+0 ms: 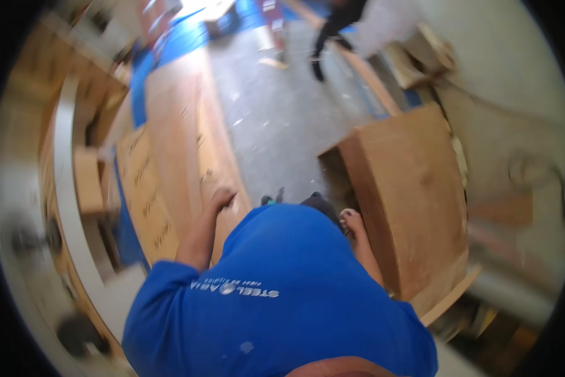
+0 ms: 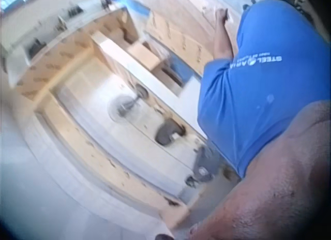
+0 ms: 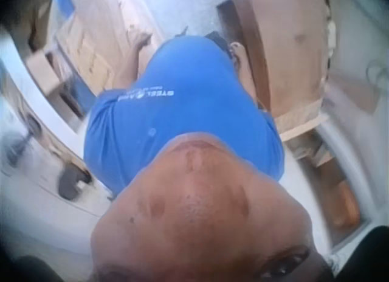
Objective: The person picks up and moves several large wooden panels from a stack, handing them to another person and shifting them around a room under construction.
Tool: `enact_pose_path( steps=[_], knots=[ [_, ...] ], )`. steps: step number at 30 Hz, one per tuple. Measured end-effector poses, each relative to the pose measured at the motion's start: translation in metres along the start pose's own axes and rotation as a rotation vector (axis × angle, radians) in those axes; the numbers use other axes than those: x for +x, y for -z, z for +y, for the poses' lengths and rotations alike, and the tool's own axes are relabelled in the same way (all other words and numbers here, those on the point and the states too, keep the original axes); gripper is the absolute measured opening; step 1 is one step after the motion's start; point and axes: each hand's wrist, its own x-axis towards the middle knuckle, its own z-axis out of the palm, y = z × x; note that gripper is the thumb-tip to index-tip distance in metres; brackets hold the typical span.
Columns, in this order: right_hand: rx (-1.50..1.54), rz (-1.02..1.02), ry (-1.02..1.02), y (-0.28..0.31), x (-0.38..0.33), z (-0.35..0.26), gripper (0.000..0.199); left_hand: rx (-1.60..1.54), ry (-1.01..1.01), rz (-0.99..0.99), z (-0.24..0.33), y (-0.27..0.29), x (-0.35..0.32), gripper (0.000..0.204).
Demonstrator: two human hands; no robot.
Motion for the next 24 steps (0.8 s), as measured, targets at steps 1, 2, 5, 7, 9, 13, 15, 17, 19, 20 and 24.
enact_pose_path(
  steps=[1, 2, 5, 7, 9, 13, 15, 17, 19, 20, 24],
  knots=[
    [0.102, 0.043, -0.067, 0.002, 0.003, -0.012, 0.025, 0.115, -0.063, 0.048, 0.044, -0.002, -0.019, 0.043],
    [0.056, 0.001, -0.014, -0.001, 0.006, -0.035, 0.027, 0.151, -0.132, 0.137, 0.032, 0.002, -0.016, 0.04],
    [0.01, -0.092, -0.035, 0.007, 0.037, -0.024, 0.037, -0.009, -0.112, 0.295, 0.053, -0.008, -0.046, 0.032],
    [-0.256, -0.205, 0.12, 0.012, 0.048, -0.038, 0.032, -0.15, -0.064, 0.374, 0.029, -0.017, -0.059, 0.031],
    [-0.56, -0.293, 0.346, 0.027, 0.074, -0.022, 0.029, -0.328, 0.059, 0.394, 0.004, -0.039, -0.075, 0.03],
    [-0.763, -0.502, 0.381, 0.027, 0.109, -0.038, 0.028, -0.647, 0.36, 0.443, -0.078, -0.07, -0.121, 0.027],
    [-0.818, -0.591, 0.355, 0.025, 0.126, -0.075, 0.028, -0.816, 0.462, 0.576, -0.105, -0.105, -0.159, 0.026],
    [-0.858, -0.68, 0.354, 0.018, 0.148, -0.116, 0.027, -0.91, 0.589, 0.639, -0.118, -0.135, -0.196, 0.025],
    [-0.868, -0.762, 0.356, 0.013, 0.168, -0.155, 0.027, -1.005, 0.674, 0.693, -0.118, -0.165, -0.229, 0.024],
    [-0.867, -0.811, 0.349, 0.008, 0.184, -0.179, 0.027, -1.064, 0.705, 0.729, -0.115, -0.184, -0.243, 0.023],
    [-0.978, -0.791, 0.051, -0.043, 0.29, -0.29, 0.025, -1.333, 0.748, 0.909, -0.045, -0.278, -0.272, 0.025]
  ],
)
